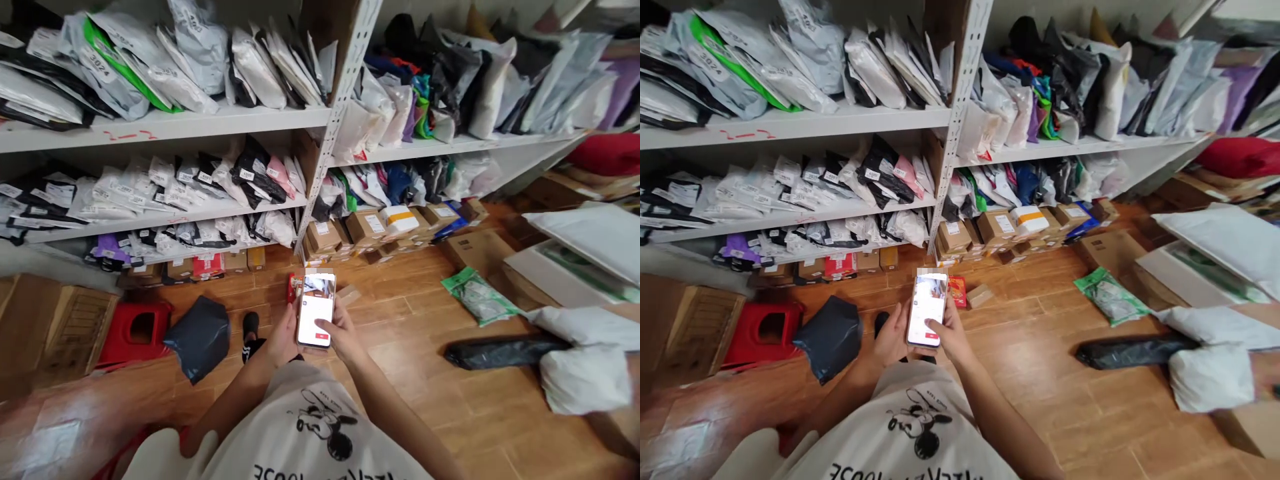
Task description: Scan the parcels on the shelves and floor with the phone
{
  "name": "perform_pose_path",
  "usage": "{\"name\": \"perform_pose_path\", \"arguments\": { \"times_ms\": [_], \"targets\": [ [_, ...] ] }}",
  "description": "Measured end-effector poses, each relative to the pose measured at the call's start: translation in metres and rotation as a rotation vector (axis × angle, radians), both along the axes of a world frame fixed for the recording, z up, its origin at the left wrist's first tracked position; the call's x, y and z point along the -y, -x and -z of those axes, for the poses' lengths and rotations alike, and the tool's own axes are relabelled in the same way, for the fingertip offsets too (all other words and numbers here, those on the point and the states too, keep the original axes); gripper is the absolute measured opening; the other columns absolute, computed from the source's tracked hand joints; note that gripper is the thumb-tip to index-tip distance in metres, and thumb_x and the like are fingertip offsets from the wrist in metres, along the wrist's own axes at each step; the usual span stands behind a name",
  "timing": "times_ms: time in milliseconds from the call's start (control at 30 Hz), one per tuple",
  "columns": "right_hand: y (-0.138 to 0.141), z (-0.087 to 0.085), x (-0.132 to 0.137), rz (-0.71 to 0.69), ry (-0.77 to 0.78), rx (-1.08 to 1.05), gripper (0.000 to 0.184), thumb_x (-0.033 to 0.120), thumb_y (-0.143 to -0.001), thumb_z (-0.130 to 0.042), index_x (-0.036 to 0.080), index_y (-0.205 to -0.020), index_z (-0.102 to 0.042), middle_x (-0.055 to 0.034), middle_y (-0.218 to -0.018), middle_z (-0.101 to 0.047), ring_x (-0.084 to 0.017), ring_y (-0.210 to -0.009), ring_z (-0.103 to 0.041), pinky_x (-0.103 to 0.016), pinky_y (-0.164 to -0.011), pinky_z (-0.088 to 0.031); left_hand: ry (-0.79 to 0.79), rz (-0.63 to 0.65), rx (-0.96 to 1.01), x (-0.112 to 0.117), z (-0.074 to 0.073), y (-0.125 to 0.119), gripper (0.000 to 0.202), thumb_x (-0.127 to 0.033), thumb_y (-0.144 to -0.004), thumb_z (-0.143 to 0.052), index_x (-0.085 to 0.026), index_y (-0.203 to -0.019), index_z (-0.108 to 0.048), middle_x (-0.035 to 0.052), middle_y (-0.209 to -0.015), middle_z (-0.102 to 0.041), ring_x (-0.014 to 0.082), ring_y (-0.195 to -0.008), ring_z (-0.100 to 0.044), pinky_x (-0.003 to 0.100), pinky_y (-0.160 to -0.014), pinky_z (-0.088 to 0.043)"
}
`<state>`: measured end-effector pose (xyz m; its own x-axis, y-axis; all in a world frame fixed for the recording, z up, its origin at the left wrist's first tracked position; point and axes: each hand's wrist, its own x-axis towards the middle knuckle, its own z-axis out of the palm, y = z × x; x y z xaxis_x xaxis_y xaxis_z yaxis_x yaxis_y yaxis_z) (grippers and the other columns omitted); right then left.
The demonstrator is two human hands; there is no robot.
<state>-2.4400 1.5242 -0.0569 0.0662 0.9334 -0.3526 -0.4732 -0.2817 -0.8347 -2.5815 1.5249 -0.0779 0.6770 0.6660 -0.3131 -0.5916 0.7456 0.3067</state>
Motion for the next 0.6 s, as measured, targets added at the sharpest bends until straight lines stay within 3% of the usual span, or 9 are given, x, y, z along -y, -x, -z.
{"name": "perform_pose_path", "arguments": {
  "times_ms": [167,400,600],
  "targets": [
    [-0.014,0.002,0.020,0.057,0.044,0.107,0.031,0.031,-0.069,-0.066,0.026,-0.099,-0.058,0.0010,-0.086,-0.072,-0.023,-0.072,-0.065,-0.033,-0.065,-0.051,0.026,0.050,-0.125,0.030,-0.012,-0.015,0.068,-0.064,-0.094,-0.034,-0.038,-0.154,-0.016,0.0133,-0.142,-0.054,0.0316,-0.100,-0.068,0.054,-0.084,-0.052],
    [-0.013,-0.006,0.038,0.077,0.035,0.231,0.032,0.029,-0.065,-0.066,0.025,-0.097,-0.062,-0.0017,-0.093,-0.073,-0.028,-0.092,-0.065,-0.038,-0.082,-0.051,0.040,0.015,-0.155,0.052,-0.017,-0.019,0.067,-0.060,-0.096,-0.034,-0.033,-0.155,-0.017,0.0148,-0.139,-0.056,0.0291,-0.097,-0.069,0.047,-0.079,-0.055],
    [-0.006,0.007,0.053,0.028,0.030,0.211,0.035,0.031,-0.067,-0.065,0.027,-0.101,-0.060,-0.0015,-0.100,-0.073,-0.028,-0.095,-0.065,-0.039,-0.083,-0.050,-0.028,0.019,-0.178,0.067,-0.010,-0.010,0.070,-0.063,-0.093,-0.040,-0.038,-0.154,-0.019,0.0128,-0.137,-0.059,0.0280,-0.094,-0.070,0.042,-0.074,-0.057]
  ]
}}
